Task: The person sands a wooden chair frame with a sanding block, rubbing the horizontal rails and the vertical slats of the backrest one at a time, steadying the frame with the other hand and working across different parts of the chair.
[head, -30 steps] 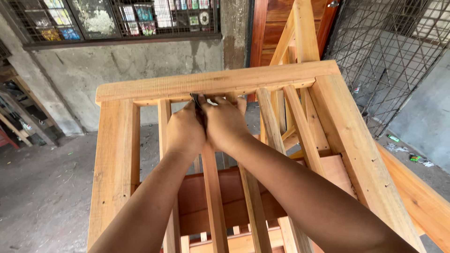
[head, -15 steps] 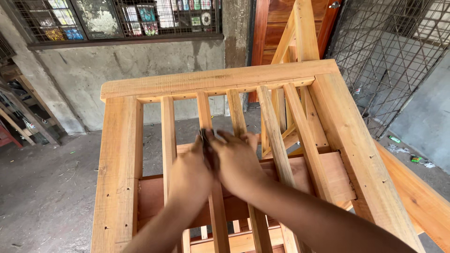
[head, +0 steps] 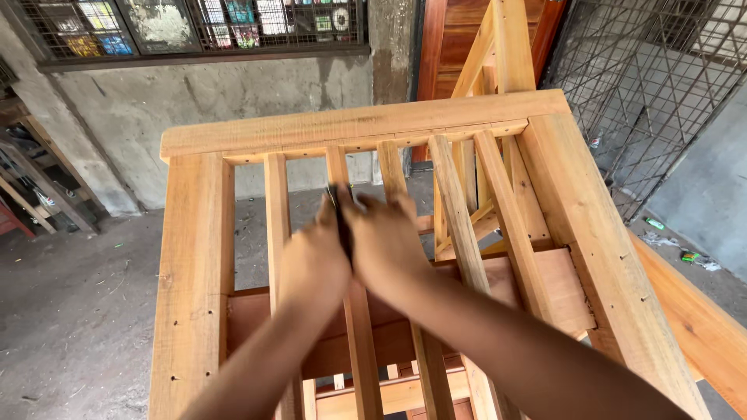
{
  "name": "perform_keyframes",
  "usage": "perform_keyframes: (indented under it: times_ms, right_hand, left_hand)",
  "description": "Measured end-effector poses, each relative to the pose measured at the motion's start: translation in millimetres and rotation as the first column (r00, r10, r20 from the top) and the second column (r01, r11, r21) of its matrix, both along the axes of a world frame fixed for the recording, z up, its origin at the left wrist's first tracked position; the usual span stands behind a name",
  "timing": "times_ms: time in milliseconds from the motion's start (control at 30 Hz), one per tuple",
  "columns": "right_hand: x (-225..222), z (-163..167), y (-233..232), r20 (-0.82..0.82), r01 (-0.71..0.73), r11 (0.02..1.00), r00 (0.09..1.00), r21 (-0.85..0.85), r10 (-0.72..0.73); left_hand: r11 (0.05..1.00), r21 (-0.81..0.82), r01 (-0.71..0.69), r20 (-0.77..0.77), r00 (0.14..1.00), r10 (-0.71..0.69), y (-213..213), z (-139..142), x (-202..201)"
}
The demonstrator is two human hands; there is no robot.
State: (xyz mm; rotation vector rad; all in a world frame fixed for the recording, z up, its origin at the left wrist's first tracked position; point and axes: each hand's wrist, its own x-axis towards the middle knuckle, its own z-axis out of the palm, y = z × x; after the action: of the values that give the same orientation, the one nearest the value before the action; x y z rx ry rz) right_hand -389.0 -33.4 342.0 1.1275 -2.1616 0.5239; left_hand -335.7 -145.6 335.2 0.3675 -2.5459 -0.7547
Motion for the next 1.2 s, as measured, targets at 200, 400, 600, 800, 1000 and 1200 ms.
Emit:
perform_keyframes:
  times_ms: [200,400,600,800,1000,1200]
  right_hand:
    - [30,-20,28,-0.021,-0.105,0.993,0.994,-0.059,0.104]
    - [-16,4,-5,-0.039,-0.005,0.996,0.999,-0.086,0.001]
    - [-49,23,-30,0.048,0.06,0.994,0.997,-0.09,-0.056]
    - [6,-7,4,0.109,-0.03,0.998,0.993,-0.062,0.037]
    - [31,-22,26,0.029,-0.055,0.996,0.998,-0.071,0.057]
    - [-20,14,-8,0.01,-0.011,0.997,1.0,-0.072,0.012]
  left_hand:
    - [0.959,-0.282,-0.001,-0.039,0.999,-0.01,17,-26,35]
    - [0.982,-0.19,-0.003,-0.105,0.994,-0.017,-4,10,-15]
    - [0.987,-0.16,-0.002,-0.102,0.995,-0.014,-24,42,-46]
    - [0.986,-0.164,0.02,0.004,1.0,-0.019,3,-1,9]
    - [0.945,-0.325,0.024,-0.237,0.966,-0.106,10,-32,34]
    - [0.997,-0.079,-0.001,-0.039,0.999,-0.002,-10,13,-23]
